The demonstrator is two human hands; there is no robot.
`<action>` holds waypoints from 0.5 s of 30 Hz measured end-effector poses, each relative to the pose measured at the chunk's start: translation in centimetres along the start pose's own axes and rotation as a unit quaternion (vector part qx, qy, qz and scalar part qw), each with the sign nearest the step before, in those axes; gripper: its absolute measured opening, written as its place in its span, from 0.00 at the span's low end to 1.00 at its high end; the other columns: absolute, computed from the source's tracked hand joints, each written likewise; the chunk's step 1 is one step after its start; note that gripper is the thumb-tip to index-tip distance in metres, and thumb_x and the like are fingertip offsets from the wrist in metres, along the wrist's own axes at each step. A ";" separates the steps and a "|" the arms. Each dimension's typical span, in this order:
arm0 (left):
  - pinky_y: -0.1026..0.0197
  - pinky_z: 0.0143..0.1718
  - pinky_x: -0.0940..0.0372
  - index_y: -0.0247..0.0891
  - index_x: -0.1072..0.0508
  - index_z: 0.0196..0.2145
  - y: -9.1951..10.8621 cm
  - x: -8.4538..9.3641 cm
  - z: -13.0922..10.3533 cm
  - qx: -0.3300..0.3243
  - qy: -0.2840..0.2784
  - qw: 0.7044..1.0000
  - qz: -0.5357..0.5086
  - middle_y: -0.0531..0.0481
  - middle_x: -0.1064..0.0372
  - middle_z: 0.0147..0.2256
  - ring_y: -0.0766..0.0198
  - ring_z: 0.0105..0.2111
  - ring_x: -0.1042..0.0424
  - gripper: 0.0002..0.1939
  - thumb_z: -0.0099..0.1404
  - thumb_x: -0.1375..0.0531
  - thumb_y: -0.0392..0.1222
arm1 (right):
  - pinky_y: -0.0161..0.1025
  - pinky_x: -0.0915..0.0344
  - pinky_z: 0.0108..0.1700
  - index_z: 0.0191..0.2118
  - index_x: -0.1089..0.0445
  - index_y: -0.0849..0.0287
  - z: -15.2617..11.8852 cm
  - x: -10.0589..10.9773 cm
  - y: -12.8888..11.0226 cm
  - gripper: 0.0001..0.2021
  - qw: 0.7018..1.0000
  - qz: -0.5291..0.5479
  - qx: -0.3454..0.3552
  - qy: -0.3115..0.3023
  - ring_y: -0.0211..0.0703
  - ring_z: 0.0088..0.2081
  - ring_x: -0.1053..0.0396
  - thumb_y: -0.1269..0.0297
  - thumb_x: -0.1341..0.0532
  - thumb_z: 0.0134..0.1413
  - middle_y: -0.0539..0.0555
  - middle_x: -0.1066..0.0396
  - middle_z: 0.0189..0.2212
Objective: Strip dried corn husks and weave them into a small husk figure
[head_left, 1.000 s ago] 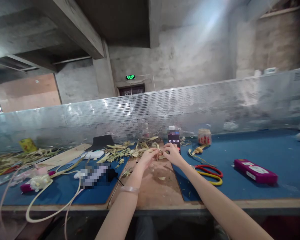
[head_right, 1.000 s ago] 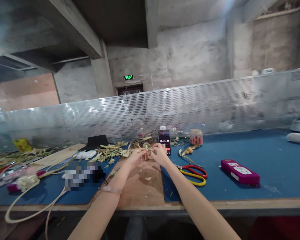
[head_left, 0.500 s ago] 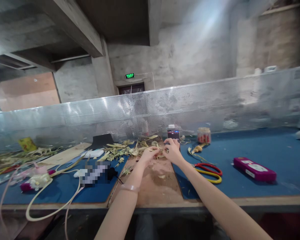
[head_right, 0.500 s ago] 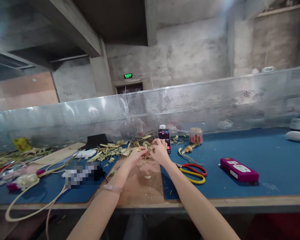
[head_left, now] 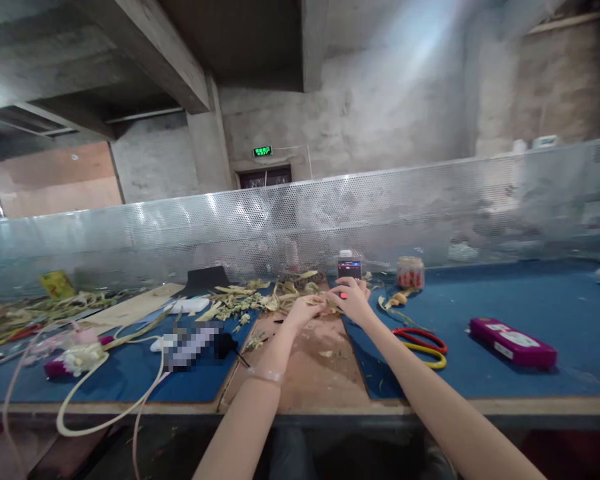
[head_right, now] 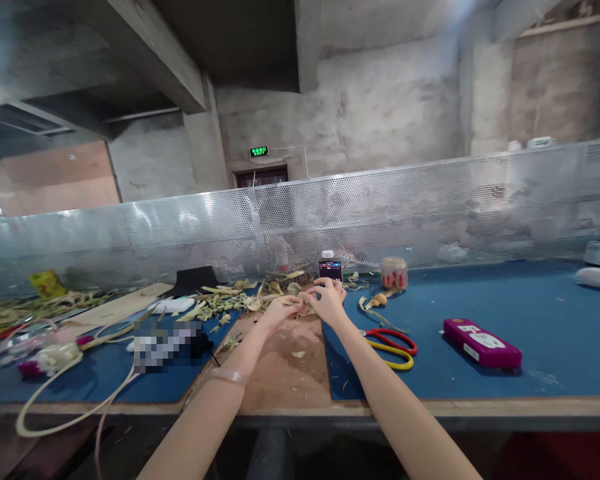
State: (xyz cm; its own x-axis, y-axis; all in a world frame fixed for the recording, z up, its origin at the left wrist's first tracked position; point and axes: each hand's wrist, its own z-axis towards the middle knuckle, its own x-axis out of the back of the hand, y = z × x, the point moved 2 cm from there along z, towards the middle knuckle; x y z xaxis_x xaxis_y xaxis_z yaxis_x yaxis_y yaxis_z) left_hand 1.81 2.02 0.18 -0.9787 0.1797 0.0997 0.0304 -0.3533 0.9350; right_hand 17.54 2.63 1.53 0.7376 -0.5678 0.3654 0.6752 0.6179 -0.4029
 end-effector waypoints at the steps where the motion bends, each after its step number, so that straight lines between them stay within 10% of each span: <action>1: 0.61 0.35 0.39 0.32 0.28 0.30 0.0 -0.2 0.0 -0.001 -0.006 1.000 -0.007 0.48 0.28 0.24 0.64 0.27 0.30 0.17 0.43 0.34 0.46 | 0.46 0.51 0.44 0.24 0.26 0.51 0.1 0.0 -0.1 0.12 1.000 0.012 0.000 -0.010 0.50 0.44 0.45 0.55 0.43 0.49 0.53 0.33 0.40; 15: 0.65 0.29 0.43 0.33 0.26 0.28 0.1 -0.3 0.1 -0.002 -0.020 0.999 0.042 0.51 0.31 0.23 0.70 0.23 0.37 0.12 0.44 0.35 0.41 | 0.44 0.50 0.42 0.20 0.29 0.57 0.0 -0.3 -0.8 0.09 0.999 0.033 0.021 0.007 0.47 0.42 0.44 0.64 0.40 0.47 0.53 0.36 0.41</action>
State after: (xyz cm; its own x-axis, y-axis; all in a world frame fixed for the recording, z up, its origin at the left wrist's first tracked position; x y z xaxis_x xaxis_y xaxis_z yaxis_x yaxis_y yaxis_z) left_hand 2.08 2.00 0.30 -0.9637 0.1859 0.1915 0.1115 -0.3717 0.9216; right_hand 16.78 2.32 1.68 0.7805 -0.5327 0.3271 0.6250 0.6767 -0.3892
